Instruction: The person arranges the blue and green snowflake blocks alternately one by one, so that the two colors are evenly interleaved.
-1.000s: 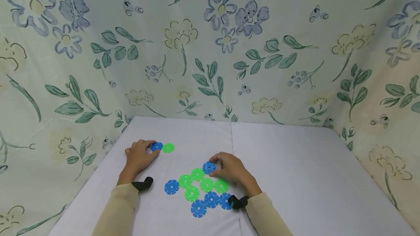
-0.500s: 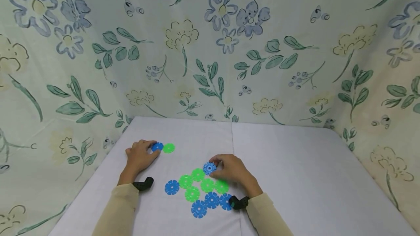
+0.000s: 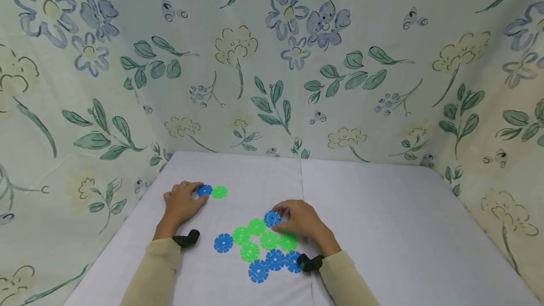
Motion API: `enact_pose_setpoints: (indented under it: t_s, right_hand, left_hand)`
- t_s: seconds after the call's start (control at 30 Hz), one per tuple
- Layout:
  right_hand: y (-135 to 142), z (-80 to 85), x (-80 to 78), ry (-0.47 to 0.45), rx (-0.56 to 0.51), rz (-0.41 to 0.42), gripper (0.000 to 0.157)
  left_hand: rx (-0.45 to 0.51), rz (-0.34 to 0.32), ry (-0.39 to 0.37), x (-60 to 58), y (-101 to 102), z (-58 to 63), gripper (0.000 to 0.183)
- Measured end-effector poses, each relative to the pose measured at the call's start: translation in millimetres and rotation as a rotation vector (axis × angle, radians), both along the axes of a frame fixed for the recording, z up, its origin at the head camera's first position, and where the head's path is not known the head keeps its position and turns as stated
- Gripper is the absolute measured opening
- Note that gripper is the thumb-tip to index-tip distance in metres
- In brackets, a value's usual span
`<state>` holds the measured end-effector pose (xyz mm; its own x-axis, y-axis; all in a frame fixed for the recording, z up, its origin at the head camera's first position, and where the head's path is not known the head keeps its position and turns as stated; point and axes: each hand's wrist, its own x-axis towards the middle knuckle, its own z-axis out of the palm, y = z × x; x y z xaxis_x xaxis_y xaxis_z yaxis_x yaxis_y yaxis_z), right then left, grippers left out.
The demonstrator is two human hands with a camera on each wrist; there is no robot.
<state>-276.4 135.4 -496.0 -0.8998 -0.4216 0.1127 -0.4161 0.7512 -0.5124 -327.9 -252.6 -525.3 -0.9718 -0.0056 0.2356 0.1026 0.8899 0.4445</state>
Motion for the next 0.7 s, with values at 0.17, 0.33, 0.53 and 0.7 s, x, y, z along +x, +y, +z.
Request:
enact_pose_setpoints:
  t_s: [0.17,0.33,0.53,0.7]
  right_hand:
    - [0.0,-1.5,0.3,0.012,0.002,0.008,0.047]
    - [-0.1,-3.6,-0.2,0.031,0.005,0.007,0.046]
    - [0.0,-2.9,0.7,0.068,-0.007,0.012,0.045]
    - [0.4,-2.1,1.4,0.077,-0.013,0.003,0.044]
  left_hand:
    - [0.002,0.002,0.003,0.9,0.3,-0.2,0.051]
    - [0.002,0.006,0.002,1.5,0.4,-1.2,0.052]
    - [0.001,0.007,0.001,1.2,-0.3,-2.0,0.052]
    - [-0.001,0.002,0.003,0.2,-0.6,-1.4,0.052]
